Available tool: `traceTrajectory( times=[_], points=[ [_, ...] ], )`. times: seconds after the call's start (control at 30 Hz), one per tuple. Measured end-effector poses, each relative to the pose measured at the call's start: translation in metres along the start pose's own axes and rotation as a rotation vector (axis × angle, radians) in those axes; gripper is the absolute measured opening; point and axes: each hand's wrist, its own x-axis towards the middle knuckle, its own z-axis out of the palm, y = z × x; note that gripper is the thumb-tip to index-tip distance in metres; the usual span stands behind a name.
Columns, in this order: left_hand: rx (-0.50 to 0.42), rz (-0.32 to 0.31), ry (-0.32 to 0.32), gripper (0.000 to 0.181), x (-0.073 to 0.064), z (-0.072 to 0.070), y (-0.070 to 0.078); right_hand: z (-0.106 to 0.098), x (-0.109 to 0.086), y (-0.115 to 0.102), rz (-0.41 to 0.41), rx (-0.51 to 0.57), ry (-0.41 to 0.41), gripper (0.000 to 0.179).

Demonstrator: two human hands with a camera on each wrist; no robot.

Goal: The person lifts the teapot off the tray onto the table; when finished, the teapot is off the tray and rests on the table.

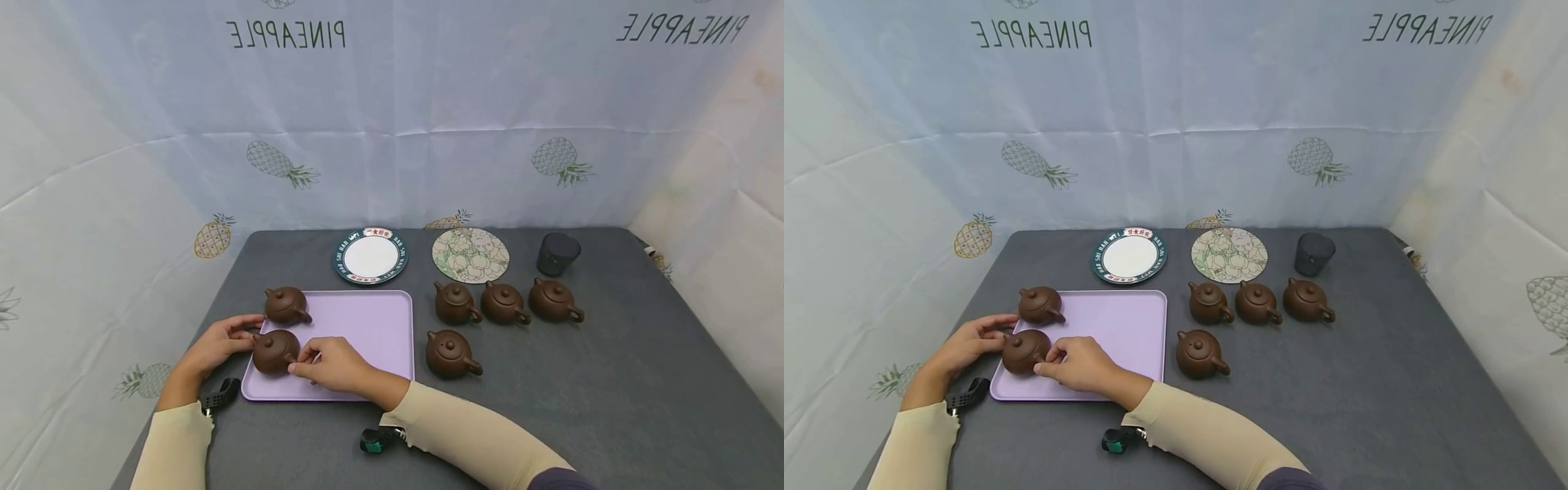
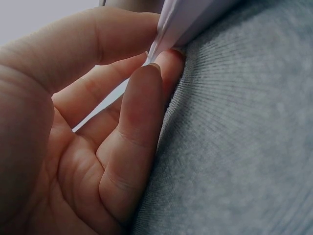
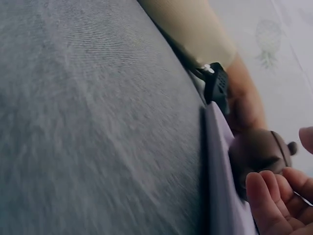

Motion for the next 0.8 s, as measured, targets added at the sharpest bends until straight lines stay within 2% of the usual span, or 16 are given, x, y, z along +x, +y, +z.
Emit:
traceTrajectory(
  times=[0.23,0.5,0.8],
  points=[
    [-0.018,0.005,-0.004,0.049,0.0,-0.001,0.001,0.013,0.009,0.003,0.006,-0.025,0.045,0.021],
    [-0.02,0.016,-0.008,0.049,0.001,-0.002,0.0,0.019,0.012,0.004,0.033,-0.023,0.026,0.022],
    [-0.018,-0.006,-0.001,0.052,0.001,0.0,0.001,0.005,0.0,0.004,-0.071,-0.223,0.019,0.021]
  ],
)
